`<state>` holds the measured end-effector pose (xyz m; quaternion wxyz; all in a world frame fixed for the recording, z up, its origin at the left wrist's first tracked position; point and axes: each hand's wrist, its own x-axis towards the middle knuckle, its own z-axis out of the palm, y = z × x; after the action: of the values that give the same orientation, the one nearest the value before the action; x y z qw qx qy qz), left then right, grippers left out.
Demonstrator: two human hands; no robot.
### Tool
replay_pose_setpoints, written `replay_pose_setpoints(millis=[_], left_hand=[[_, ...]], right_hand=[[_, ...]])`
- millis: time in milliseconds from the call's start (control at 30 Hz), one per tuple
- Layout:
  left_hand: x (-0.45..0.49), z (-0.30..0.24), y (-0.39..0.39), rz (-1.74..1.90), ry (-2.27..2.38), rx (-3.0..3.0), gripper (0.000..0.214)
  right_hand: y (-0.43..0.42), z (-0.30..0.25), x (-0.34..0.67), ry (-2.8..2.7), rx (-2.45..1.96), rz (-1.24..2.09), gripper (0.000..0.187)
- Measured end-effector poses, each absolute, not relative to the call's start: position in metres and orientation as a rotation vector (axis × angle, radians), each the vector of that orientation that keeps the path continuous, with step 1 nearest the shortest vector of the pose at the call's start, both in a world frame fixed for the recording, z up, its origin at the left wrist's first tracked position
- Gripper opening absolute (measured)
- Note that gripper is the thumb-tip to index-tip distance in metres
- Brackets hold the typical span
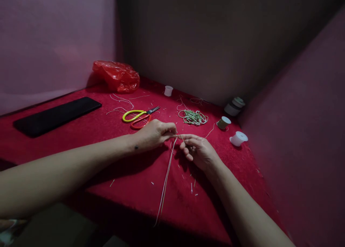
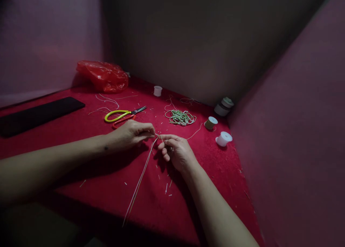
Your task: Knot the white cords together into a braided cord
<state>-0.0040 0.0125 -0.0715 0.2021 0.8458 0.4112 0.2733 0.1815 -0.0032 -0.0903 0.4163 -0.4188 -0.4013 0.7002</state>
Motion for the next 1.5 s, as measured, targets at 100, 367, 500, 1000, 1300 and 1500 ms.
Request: replay_pose_setpoints(millis=[100,367,500,1000,1300,1500], left_hand=[[-0.002,-0.079,0.013,0.749,1.077,2.432,0.018],[0.003,-0.083,0.012,0.748,1.127,2.443,0.016],[0.003,-0.084,0.012,0.717,1.083,2.448,0.015],[0.007,-0.084,0.008,0.682,1.233,2.469,0.012],[0.007,-0.069,-0.016,0.023,1.447,2.659,0.037],[0.011,-0.078,-0.019,-0.070,1.436,2.678,0.028]], right_hand=[[-0.003,-0.092,0.180,-1.007,-1.067,1.763,0.027],[-0.004,-0.096,0.176,-1.042,-1.073,1.760,0.027],[-0.005,-0.096,0.174,-1.052,-1.109,1.730,0.026],[-0.012,-0.096,0.161,-1.372,-1.320,1.358,0.012],[0.001,-0.091,0.186,-1.583,-1.591,0.971,0.006],[0.020,-0.076,0.231,-0.770,-1.288,1.204,0.005]])
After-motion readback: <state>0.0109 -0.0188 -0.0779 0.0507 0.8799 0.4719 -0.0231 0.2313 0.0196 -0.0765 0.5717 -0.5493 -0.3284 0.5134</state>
